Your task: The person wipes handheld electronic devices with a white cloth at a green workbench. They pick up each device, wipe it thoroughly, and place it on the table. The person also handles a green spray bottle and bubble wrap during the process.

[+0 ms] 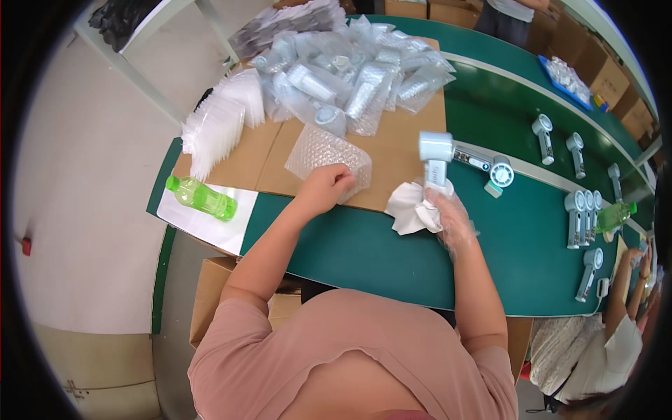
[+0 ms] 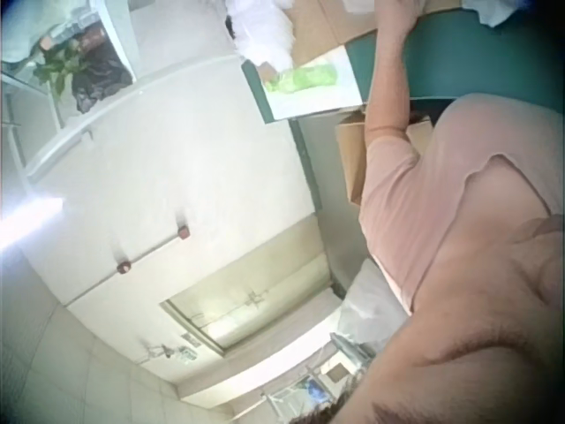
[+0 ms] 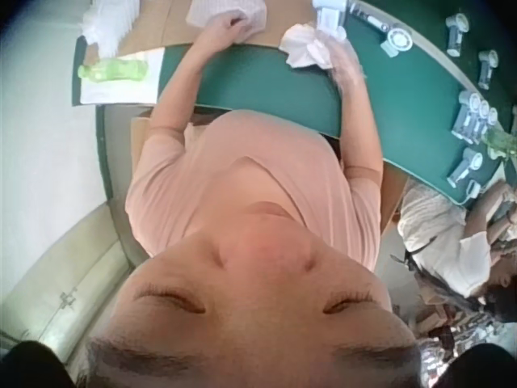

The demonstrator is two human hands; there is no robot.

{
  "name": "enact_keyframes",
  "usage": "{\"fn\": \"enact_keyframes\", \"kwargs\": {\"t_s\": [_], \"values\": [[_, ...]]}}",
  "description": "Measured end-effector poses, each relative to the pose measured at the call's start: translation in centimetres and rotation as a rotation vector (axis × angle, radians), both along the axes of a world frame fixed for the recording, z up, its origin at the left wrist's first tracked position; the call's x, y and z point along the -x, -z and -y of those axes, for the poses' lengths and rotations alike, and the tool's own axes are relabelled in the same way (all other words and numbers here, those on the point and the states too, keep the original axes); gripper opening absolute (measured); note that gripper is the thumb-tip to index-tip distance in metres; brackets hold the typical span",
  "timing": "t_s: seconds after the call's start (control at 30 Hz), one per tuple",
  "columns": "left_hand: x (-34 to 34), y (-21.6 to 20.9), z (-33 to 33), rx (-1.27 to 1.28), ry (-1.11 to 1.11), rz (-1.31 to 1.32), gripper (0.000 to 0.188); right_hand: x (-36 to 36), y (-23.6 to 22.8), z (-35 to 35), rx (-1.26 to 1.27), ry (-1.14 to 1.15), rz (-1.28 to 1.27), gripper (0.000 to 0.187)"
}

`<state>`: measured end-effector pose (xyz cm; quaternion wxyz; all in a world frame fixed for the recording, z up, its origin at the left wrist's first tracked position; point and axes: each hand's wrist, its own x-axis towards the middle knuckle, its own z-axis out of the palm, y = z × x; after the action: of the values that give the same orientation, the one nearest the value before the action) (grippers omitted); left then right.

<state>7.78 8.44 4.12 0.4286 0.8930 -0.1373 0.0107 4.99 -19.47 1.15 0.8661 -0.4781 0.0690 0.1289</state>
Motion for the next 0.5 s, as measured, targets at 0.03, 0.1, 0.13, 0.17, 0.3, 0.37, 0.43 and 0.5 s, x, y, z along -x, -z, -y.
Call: {"fn": "enact_keyframes", "kwargs": {"t_s": [0.03, 0.1, 0.13, 0.17, 0.3, 0.37, 0.43, 0.5], "values": [[-0.2, 0.7, 0.3, -0.027, 0.032, -0.116, 0.013, 0.2, -0.5, -0.2, 0.047, -0.025, -0.014, 0.044], [-0.8, 1.9, 0.7, -0.05, 0.029, -0.162, 0.017, 0.8, -1.1, -0.5, 0.145, -0.07, -0.047, 0.043], [-1.1, 2.2, 0.8, -0.062, 0.026, -0.182, 0.019, 1.0, -1.2, -0.8, 0.185, -0.087, -0.045, 0.043], [-1.4, 2.4, 0.8, -0.128, 0.033, -0.171, 0.022, 1.2, -1.3, -1.0, 0.226, -0.105, -0.043, 0.043], [-1.7, 1.6, 1.9, -0.326, 0.028, -0.141, 0.032, 1.1, -0.6, -0.8, 0.323, -0.171, -0.032, 0.046], [-1.5, 1.3, 2.1, -0.368, 0.007, -0.131, 0.033, 1.1, -0.7, -0.8, 0.302, -0.201, -0.01, 0.05], [-1.4, 1.4, 2.4, -0.378, -0.013, -0.122, 0.034, 1.4, -1.2, -0.9, 0.292, -0.196, 0.015, 0.054], [-1.2, 1.6, 2.2, -0.378, -0.017, -0.084, 0.032, 1.7, -1.7, -1.4, 0.293, -0.16, 0.046, 0.057]]}}
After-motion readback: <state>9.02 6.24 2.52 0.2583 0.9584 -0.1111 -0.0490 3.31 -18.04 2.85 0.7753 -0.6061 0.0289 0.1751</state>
